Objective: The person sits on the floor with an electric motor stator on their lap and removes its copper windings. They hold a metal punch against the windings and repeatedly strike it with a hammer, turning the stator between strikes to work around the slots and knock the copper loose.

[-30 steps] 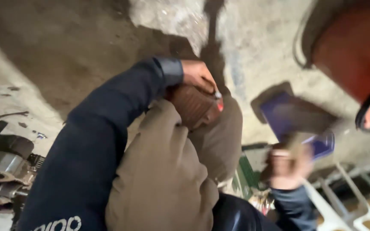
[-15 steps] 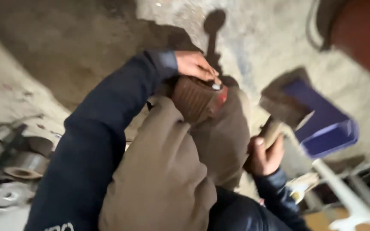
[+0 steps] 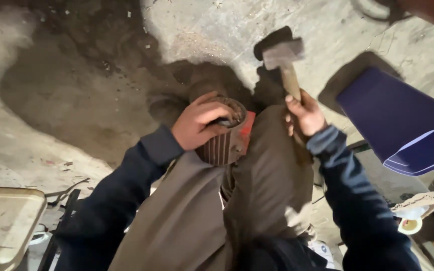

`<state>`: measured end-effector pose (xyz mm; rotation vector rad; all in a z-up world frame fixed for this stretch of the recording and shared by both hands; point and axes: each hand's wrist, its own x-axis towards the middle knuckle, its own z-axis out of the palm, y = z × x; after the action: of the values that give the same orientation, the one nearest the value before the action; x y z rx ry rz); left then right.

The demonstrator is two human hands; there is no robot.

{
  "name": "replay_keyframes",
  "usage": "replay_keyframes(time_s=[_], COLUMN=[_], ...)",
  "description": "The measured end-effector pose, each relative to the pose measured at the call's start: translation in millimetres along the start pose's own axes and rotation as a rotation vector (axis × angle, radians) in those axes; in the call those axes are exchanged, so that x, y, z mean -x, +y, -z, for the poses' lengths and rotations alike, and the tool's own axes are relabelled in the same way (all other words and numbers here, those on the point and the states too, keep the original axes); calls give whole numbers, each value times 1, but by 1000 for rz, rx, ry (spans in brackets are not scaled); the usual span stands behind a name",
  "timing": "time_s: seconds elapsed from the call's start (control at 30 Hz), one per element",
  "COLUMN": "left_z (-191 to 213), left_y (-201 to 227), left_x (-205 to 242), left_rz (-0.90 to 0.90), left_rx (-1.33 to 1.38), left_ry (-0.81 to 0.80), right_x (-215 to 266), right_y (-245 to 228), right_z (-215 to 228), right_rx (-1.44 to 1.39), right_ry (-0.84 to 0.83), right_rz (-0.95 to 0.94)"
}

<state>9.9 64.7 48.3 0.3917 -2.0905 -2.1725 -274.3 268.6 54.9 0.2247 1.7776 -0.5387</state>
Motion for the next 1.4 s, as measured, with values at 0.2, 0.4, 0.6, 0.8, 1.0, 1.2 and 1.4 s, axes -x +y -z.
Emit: replay_keyframes(time_s=[0.2,0.4,0.6,0.8,1.0,1.2,1.4], left_z=[49,52,20,16,4,0,-3], left_y=[69,37,9,16,-4,21,28], left_x=[-3,59,81,47,66,62,70], left_rz=[-135,583,940,874,758,908,906], left_rx=[417,655,291,277,354,265,124], left_ry=[139,358,464,211,194,302,375], right_x=[-78,-34,33,73,70,58,43], right_y=[-6,-39,15,6,8,-5,-10], right_z=[26,-9,-53,-113,-123,-118,-125], right_rx=[205,998,440,0,143,316,239], right_ry=[-482,75,-168,-359,-147,-131,-246], right_rz=[37,875,525,372,586,646,711])
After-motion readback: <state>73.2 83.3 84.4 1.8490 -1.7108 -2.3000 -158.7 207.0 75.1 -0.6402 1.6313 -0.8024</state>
